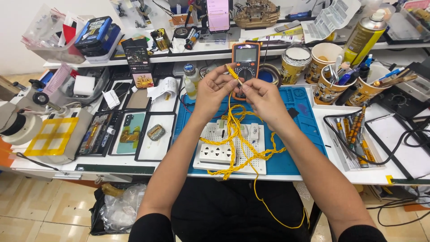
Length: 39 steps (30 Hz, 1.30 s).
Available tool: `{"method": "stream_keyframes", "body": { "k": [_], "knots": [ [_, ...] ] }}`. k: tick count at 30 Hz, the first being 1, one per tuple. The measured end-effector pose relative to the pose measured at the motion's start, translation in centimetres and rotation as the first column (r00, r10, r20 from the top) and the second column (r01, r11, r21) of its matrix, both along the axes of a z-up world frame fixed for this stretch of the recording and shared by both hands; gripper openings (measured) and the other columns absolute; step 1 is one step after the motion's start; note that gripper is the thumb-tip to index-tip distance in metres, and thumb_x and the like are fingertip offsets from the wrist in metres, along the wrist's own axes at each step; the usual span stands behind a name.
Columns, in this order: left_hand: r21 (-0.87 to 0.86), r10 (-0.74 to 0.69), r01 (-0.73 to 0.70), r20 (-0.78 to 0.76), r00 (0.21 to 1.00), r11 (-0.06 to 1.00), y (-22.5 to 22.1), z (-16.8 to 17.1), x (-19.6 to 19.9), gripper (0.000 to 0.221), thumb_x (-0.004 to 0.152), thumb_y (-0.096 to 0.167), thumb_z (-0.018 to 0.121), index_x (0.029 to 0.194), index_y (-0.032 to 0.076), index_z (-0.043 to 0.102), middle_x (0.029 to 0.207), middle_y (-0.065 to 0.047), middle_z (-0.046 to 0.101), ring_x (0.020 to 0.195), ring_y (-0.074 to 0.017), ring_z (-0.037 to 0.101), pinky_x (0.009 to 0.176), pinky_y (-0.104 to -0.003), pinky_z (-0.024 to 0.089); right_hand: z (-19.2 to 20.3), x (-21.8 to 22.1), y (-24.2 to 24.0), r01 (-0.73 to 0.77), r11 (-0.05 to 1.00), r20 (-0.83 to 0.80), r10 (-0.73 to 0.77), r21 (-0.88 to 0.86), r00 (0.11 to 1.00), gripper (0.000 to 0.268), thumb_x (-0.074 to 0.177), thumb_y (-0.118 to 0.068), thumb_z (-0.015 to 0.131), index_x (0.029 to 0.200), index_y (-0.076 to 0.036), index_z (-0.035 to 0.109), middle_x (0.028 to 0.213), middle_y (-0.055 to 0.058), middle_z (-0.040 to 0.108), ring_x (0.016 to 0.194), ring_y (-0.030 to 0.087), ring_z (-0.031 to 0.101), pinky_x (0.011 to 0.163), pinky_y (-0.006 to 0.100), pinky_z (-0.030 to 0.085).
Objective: Testing electrical connections of braided yellow wires using a digital multimeter on a workbench.
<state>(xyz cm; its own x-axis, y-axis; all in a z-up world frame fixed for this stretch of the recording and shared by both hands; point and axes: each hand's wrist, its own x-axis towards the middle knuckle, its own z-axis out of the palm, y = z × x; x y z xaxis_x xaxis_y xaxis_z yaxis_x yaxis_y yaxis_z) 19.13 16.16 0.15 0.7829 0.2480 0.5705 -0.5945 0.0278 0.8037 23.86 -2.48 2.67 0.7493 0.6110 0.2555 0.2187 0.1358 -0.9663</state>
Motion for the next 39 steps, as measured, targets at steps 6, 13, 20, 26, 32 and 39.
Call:
{"method": "stream_keyframes", "body": {
  "k": [6, 13, 20, 26, 32, 39],
  "knots": [
    [0.089, 0.046, -0.050, 0.042, 0.998, 0.995, -0.5, 0.8, -0.7, 0.056, 0.107, 0.000, 0.079, 0.159, 0.001, 0.059, 0.101, -0.018, 0.084, 0.090, -0.0185, 0.084, 0.088, -0.031, 0.067, -1.6, 1.3, 0.2, -0.031, 0.999, 0.118, 0.029, 0.021, 0.993, 0.022, 0.119, -0.011, 0.057, 0.108, -0.002, 0.074, 0.059, 0.000, 0.054, 0.043, 0.002, 0.041, 0.040, 0.018, 0.032],
    [0.105, 0.122, -0.132, 0.097, 0.988, 0.986, -0.6, 1.0, -0.6, 0.046, 0.106, 0.000, 0.079, 0.151, 0.003, 0.066, 0.107, -0.018, 0.081, 0.088, -0.0223, 0.085, 0.089, -0.035, 0.068, -0.6, -1.4, 0.6, 0.278, 0.952, 0.615, -0.297, 0.129, 0.731, 0.025, 0.115, -0.001, 0.066, 0.140, -0.005, 0.072, 0.063, 0.009, 0.064, 0.051, 0.018, 0.053, 0.054, 0.028, 0.043],
    [0.123, 0.138, -0.155, 0.137, 0.981, 0.980, -0.5, 0.3, -0.4, 0.047, 0.107, -0.001, 0.078, 0.152, 0.006, 0.067, 0.116, -0.010, 0.064, 0.090, -0.0237, 0.085, 0.089, -0.039, 0.069, 0.1, -2.3, 0.2, 0.275, 0.957, 0.628, -0.272, 0.095, 0.730, 0.030, 0.119, -0.007, 0.059, 0.144, -0.006, 0.074, 0.103, 0.025, 0.083, 0.095, 0.040, 0.082, 0.076, 0.045, 0.067],
    [0.143, 0.135, -0.145, 0.079, 0.988, 0.979, -0.7, 0.2, -0.5, 0.052, 0.107, 0.001, 0.079, 0.156, 0.007, 0.065, 0.117, -0.011, 0.064, 0.091, -0.0246, 0.086, 0.090, -0.040, 0.068, -0.8, -1.7, 0.0, 0.357, 0.932, 0.701, -0.212, -0.066, 0.681, 0.034, 0.119, -0.010, 0.055, 0.150, -0.010, 0.068, 0.108, 0.028, 0.082, 0.097, 0.047, 0.081, 0.077, 0.054, 0.067],
    [0.158, 0.126, -0.130, 0.036, 0.991, 0.979, -0.7, 0.1, -0.5, 0.058, 0.107, 0.000, 0.079, 0.161, 0.006, 0.061, 0.121, -0.014, 0.066, 0.094, -0.0244, 0.085, 0.092, -0.041, 0.067, -0.5, -2.1, 0.4, 0.443, 0.894, 0.807, -0.213, -0.066, 0.550, 0.036, 0.114, 0.002, 0.054, 0.147, -0.005, 0.067, 0.105, 0.024, 0.078, 0.091, 0.042, 0.081, 0.073, 0.051, 0.067],
    [0.132, 0.020, -0.022, 0.016, 1.000, 0.991, -0.4, 0.4, -0.7, 0.061, 0.109, 0.002, 0.078, 0.166, 0.008, 0.056, 0.129, -0.019, 0.073, 0.095, -0.0205, 0.083, 0.090, -0.037, 0.068, -0.4, -1.9, 0.3, 0.281, 0.958, 0.665, -0.249, 0.060, 0.704, 0.029, 0.119, -0.004, 0.051, 0.138, 0.000, 0.073, 0.086, 0.016, 0.070, 0.072, 0.032, 0.075, 0.061, 0.040, 0.061]
  ]
}}
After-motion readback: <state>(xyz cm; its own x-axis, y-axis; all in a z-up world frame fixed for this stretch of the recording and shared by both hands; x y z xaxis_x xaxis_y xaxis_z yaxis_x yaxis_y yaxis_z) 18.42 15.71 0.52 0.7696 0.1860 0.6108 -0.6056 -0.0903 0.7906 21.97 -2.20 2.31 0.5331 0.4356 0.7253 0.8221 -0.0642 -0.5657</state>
